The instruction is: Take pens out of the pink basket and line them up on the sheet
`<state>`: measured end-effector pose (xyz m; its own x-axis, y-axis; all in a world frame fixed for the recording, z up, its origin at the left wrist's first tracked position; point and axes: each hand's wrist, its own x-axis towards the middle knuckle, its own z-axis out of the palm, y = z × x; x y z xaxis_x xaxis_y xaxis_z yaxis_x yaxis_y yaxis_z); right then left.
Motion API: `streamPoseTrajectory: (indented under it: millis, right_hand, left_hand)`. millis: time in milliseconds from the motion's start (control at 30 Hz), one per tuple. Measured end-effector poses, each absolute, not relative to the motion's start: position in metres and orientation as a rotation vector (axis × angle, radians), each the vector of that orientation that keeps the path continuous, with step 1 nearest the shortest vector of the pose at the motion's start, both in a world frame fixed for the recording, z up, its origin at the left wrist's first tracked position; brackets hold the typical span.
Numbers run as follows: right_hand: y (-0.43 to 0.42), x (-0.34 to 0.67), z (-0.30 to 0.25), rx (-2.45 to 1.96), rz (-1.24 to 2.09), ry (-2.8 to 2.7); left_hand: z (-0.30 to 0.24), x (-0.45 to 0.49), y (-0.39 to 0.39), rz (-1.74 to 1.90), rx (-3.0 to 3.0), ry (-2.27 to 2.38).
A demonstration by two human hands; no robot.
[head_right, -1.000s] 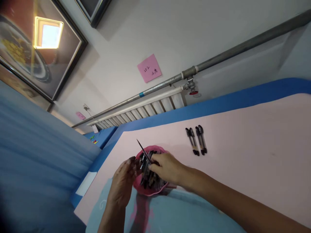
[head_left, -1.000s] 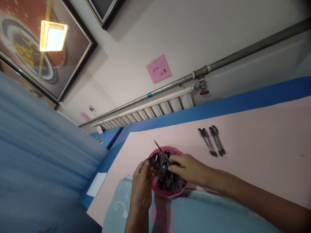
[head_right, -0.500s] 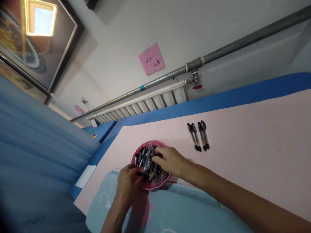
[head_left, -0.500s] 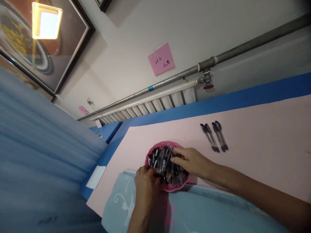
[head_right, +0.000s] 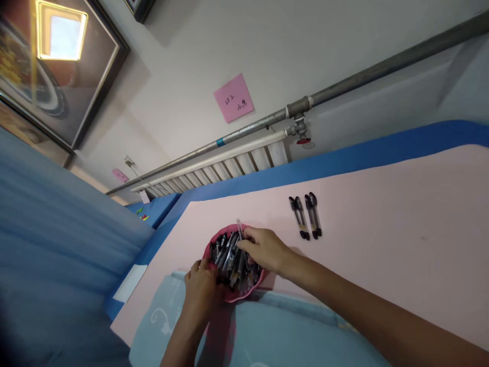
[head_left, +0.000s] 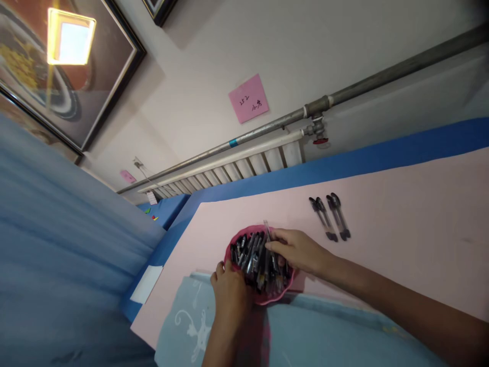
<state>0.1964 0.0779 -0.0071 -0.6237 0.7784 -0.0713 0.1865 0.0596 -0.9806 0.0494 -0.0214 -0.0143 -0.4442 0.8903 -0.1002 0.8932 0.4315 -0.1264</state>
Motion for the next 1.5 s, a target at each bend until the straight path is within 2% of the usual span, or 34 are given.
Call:
streamPoseTrajectory:
  millis: [433, 567, 700, 833, 1067, 1267, 1500]
  right_hand:
    - [0.082, 0.196, -0.010, -1.020, 1.751, -1.750]
    - [0.082, 0.197, -0.011, -1.010, 1.770, -1.731]
    - [0.081, 0.198, -0.010, -1.008, 1.766, -1.725]
    - [0.081, 0.197, -0.010, -0.994, 1.776, -1.712]
    - [0.082, 0.196, -0.012, -0.989, 1.813, -1.652]
    - [0.082, 0.196, -0.013, -0.977, 1.827, -1.631]
    - [0.083, 0.196, -0.012, -0.935, 1.832, -1.502]
  left_hand:
    - [-0.011, 0.046, -0.028, -0.078, 1.527, 2.658]
    - [-0.002, 0.042, -0.038, 0.409, 1.617, 2.618]
    - [0.002, 0.041, -0.042, 0.985, 1.307, 2.195]
    - [-0.001, 0.046, -0.041, 1.235, 0.958, 1.807]
    - [-0.006, 0.067, -0.035, 1.129, 0.939, 1.511]
    - [-0.010, 0.076, -0.026, 0.914, 1.045, 1.516]
    - [-0.007, 0.074, -0.027, 1.042, 0.980, 1.498]
